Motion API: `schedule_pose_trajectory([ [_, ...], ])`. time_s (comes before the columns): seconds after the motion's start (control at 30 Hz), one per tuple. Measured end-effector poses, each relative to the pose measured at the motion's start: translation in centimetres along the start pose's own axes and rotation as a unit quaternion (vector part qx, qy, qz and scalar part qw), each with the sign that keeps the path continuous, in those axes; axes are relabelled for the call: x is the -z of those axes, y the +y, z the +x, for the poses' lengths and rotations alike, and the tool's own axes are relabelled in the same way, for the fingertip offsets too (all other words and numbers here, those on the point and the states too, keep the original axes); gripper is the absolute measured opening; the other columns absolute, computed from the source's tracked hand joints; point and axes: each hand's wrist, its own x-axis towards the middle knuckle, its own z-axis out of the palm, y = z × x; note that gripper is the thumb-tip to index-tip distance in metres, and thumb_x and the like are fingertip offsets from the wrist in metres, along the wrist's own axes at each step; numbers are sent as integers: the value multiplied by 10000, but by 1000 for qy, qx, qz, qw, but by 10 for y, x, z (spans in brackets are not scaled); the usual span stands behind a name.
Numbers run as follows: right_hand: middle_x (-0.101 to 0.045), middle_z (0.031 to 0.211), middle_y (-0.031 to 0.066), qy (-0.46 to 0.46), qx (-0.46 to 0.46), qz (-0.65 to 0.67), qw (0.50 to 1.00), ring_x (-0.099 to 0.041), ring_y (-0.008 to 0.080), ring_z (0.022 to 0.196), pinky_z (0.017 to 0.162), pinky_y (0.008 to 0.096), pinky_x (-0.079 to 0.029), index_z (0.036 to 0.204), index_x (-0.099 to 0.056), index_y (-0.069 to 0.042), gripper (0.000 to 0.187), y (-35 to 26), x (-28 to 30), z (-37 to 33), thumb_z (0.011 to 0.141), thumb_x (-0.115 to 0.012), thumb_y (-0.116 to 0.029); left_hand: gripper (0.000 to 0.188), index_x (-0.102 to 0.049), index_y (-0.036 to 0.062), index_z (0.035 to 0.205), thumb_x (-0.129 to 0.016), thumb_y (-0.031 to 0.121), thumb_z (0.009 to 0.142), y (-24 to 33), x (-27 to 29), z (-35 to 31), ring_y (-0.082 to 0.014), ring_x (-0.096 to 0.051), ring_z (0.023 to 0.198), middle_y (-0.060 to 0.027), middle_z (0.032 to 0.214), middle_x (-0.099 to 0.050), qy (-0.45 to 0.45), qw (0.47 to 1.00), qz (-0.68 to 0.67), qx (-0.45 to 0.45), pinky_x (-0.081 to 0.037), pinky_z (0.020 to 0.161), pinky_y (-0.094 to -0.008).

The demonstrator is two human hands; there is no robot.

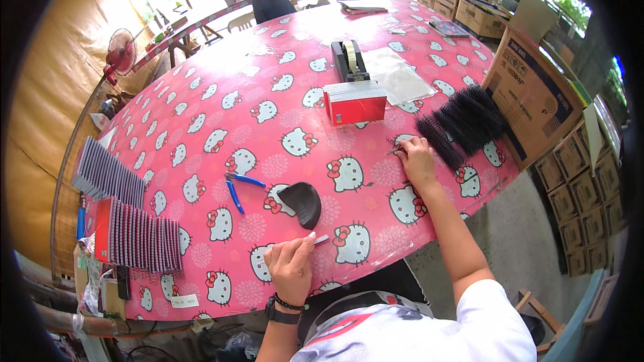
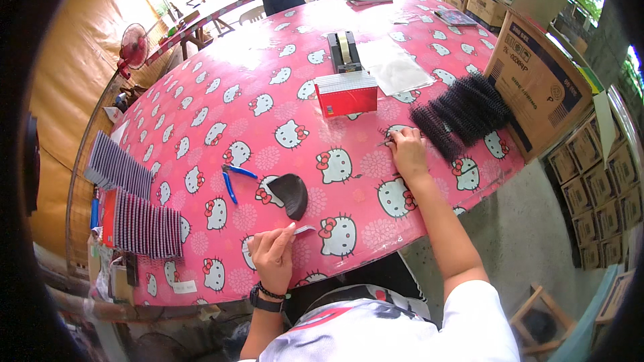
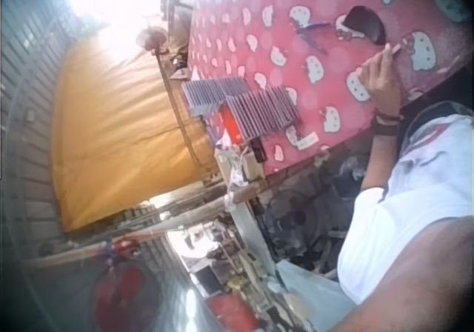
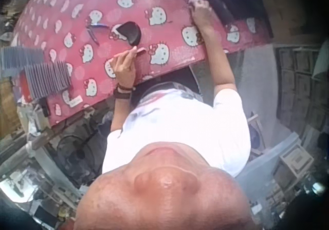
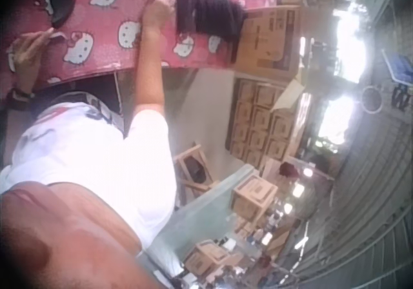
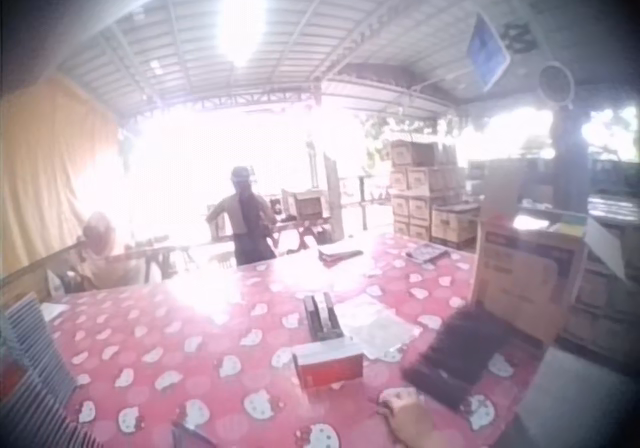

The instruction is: The person repeatedly picks up a red rectangular card and a black hair accessory, inserts the accessory into the card, and places the assembled unit on a stack. The person continues this repetitive assembly process throughout the clip.

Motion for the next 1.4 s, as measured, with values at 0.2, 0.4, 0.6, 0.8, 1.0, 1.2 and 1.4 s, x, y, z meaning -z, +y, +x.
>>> schedule_pose_trajectory([
  [0.2,-601,977,143,-93,9,188,978,-579,297,926,825,383,-476,1163,-582,-59,337,-38,27,1,827,-603,-50,294,-715,153,1023,-675,58,747,-6,-2,-1,-169,-583,824,8,895,-659,21,1000,-13,-18,-375,765,-322],
  [0.4,-616,925,121,-303,65,413,856,-613,224,831,756,326,-493,1133,-597,-31,298,-115,61,-29,836,-596,-10,254,-709,141,997,-698,75,752,-5,-2,1,-177,-585,821,-3,896,-663,25,1000,-10,13,-378,768,-329],
  [0.6,-602,894,111,-274,121,436,849,-630,238,807,713,327,-503,967,-636,-25,229,-130,56,-46,755,-626,64,233,-704,126,976,-711,75,749,-5,-6,6,-190,-581,813,-8,857,-650,4,999,-19,25,-375,767,-330],
  [0.8,-616,887,60,-297,126,463,826,-623,166,828,732,280,-506,950,-648,-31,271,-139,56,-49,709,-662,94,177,-705,100,935,-719,60,763,-4,-5,5,-186,-575,779,-18,822,-654,21,999,-25,19,-379,741,-319],
  [1.0,-604,894,91,-333,157,464,806,-621,214,773,687,321,-499,968,-644,-37,221,-137,53,-47,760,-659,37,238,-708,130,961,-715,57,734,-6,-6,4,-178,-574,804,14,836,-646,24,999,-26,31,-368,751,-318],
  [1.2,-621,967,141,-333,212,394,830,-630,224,785,712,350,-504,1250,-508,-48,401,-140,55,-42,871,-631,-90,236,-688,114,946,-745,108,717,9,5,14,-205,-570,844,-17,874,-640,-29,997,-29,70,-370,767,-351],
  [1.4,-664,830,120,-557,118,434,698,-630,182,646,597,317,-510,1244,-501,-39,354,-143,68,-31,922,-591,-157,180,-662,130,912,-723,183,751,14,5,10,-219,-563,851,-18,854,-616,-80,995,-35,52,-346,756,-366],
])
